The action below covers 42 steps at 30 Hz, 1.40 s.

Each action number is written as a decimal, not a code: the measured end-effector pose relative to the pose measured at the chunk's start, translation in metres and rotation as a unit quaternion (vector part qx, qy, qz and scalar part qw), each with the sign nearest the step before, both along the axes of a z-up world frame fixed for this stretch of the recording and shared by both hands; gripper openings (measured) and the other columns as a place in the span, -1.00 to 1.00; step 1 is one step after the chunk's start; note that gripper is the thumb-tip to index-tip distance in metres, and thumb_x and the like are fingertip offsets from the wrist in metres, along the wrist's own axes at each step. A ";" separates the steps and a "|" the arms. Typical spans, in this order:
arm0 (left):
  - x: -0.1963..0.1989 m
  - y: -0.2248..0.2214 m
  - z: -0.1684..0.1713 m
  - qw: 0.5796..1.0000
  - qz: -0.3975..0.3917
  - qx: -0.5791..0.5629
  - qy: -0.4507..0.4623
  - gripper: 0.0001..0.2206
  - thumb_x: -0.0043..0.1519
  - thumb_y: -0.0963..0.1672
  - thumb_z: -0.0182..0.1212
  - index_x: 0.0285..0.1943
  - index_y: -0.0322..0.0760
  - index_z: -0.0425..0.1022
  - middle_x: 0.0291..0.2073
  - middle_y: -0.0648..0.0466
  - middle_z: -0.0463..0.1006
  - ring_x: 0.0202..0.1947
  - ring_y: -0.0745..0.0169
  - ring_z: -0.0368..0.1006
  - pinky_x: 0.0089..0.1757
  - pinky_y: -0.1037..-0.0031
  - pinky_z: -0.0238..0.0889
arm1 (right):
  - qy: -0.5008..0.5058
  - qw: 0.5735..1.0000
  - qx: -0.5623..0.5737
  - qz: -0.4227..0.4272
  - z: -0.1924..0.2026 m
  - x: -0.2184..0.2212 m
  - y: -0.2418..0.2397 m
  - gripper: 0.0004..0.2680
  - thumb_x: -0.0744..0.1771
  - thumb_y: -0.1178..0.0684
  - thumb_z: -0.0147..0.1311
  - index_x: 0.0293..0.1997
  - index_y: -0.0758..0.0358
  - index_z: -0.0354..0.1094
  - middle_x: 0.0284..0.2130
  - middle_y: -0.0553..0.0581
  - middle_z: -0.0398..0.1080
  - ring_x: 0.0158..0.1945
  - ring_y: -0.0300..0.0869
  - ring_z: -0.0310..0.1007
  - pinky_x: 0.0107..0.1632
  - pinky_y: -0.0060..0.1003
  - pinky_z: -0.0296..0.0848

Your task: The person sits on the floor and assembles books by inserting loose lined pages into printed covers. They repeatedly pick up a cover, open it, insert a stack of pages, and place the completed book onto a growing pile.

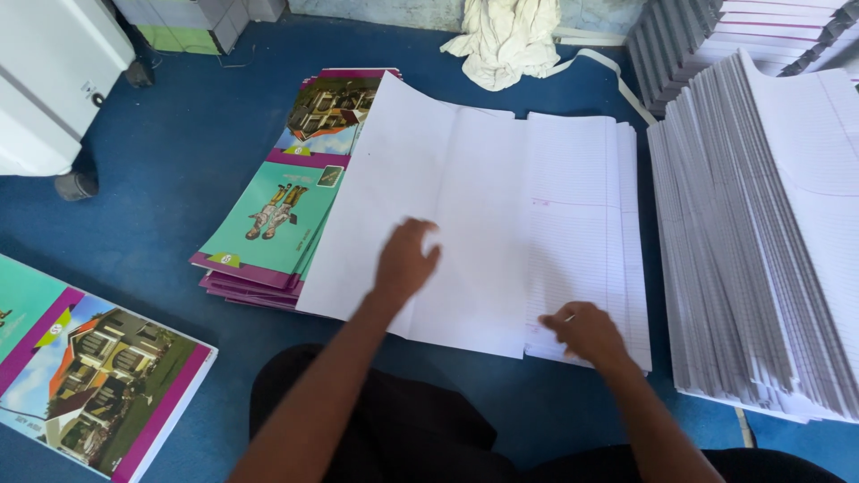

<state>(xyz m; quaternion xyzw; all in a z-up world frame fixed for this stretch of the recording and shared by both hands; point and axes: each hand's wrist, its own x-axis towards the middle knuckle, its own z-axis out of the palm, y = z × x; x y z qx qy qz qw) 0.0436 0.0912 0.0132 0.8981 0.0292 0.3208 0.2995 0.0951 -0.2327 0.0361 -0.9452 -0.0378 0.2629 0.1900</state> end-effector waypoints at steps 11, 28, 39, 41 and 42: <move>-0.031 -0.092 -0.018 0.938 -0.140 0.036 0.313 -0.54 0.19 -0.04 0.30 0.27 -0.23 0.43 0.16 -0.07 0.41 0.20 -0.07 0.27 0.07 0.16 0.26 | -0.065 0.971 -0.169 -0.158 0.000 0.021 -0.048 -0.46 0.26 -0.30 0.29 0.20 0.35 0.36 -0.05 0.37 0.53 -0.06 0.09 0.60 -0.03 -0.03 0.56; -0.034 -0.083 -0.047 0.940 -0.072 0.138 0.304 -0.51 0.11 -0.04 0.35 0.23 -0.22 0.46 0.24 -0.13 0.33 0.24 -0.12 0.21 0.02 0.03 0.24 | -0.071 0.879 0.221 -0.416 0.038 0.029 -0.075 -0.70 0.39 0.00 0.08 0.27 0.24 0.37 0.00 0.40 0.45 -0.04 0.04 0.47 -0.06 -0.12 0.50; -0.021 -0.115 -0.019 0.772 -0.142 -0.477 0.397 -0.58 0.34 -0.02 -0.07 0.28 -0.34 0.44 0.05 -0.20 0.58 -0.06 -0.15 0.54 -0.18 0.22 0.39 | 0.015 0.833 0.281 -0.476 0.030 0.041 -0.080 -0.71 0.38 0.01 0.12 0.20 0.33 0.39 -0.07 0.30 0.37 -0.13 -0.11 0.36 -0.25 -0.42 0.46; -0.020 -0.122 -0.008 0.710 -0.170 -0.545 0.412 -0.51 0.41 0.04 -0.17 0.37 -0.39 0.26 0.11 -0.25 0.52 0.04 -0.14 0.52 -0.10 0.24 0.43 | 0.030 0.829 0.293 -0.475 0.024 0.043 -0.082 -0.70 0.37 0.01 0.13 0.21 0.33 0.38 -0.08 0.30 0.38 -0.13 -0.11 0.37 -0.25 -0.40 0.46; -0.019 -0.126 -0.004 0.676 -0.183 -0.578 0.418 -0.46 0.44 0.07 -0.22 0.42 -0.42 0.17 0.14 -0.27 0.49 0.08 -0.14 0.52 -0.06 0.25 0.45 | 0.038 0.827 0.298 -0.474 0.022 0.044 -0.083 -0.69 0.37 0.01 0.13 0.21 0.32 0.37 -0.09 0.31 0.38 -0.13 -0.11 0.37 -0.25 -0.40 0.46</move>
